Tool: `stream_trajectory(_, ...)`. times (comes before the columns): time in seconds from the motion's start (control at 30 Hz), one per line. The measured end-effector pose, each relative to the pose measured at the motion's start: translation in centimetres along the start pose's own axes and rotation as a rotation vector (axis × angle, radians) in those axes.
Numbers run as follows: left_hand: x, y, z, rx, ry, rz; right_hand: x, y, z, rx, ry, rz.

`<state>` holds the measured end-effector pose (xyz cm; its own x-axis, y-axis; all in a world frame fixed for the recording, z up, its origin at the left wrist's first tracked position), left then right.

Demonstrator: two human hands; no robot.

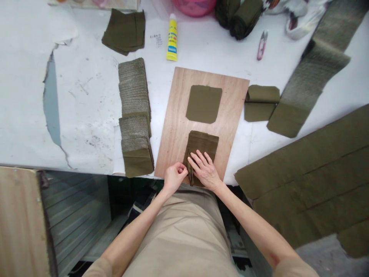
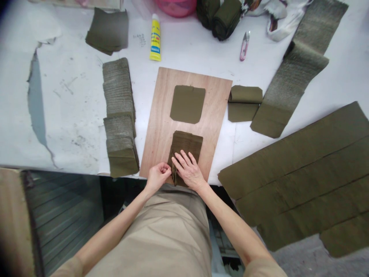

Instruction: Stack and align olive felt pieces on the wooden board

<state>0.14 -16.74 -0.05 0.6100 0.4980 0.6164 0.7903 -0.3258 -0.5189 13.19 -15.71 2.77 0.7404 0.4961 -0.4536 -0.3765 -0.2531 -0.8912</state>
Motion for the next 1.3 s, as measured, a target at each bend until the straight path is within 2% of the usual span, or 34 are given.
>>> stream_trajectory(0.13,-0.1,-0.2,-0.4,0.007,-0.013,-0.071,0.0,0.1,0.0,0.001,0.005,0.002)
stream_trajectory(0.37,1.6,-0.7,-0.5,0.049,0.054,-0.057,0.1,0.1,0.0,0.000,0.003,0.023)
stream_trajectory(0.73,1.2,-0.2,-0.1,0.018,0.027,-0.008,0.0,0.0,0.0,0.004,0.001,0.011)
stream_trajectory(1.07,0.8,-0.3,0.1,-0.012,0.032,-0.067,0.1,0.1,0.0,-0.003,0.010,0.037)
stream_trajectory(1.3,2.3,-0.4,-0.2,-0.038,0.127,-0.057,0.1,0.1,-0.1,-0.012,0.000,0.039)
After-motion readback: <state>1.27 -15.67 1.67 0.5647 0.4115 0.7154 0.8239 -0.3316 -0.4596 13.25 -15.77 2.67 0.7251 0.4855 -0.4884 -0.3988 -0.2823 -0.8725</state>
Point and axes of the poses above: each hand's wrist, its own z-axis towards the middle knuckle, its own y-axis out of the palm, x = y × z, the point moved 9 cm from there along z, towards the middle knuckle, and after that the axes turned 2 degrees about y, right-handed, at the moved point
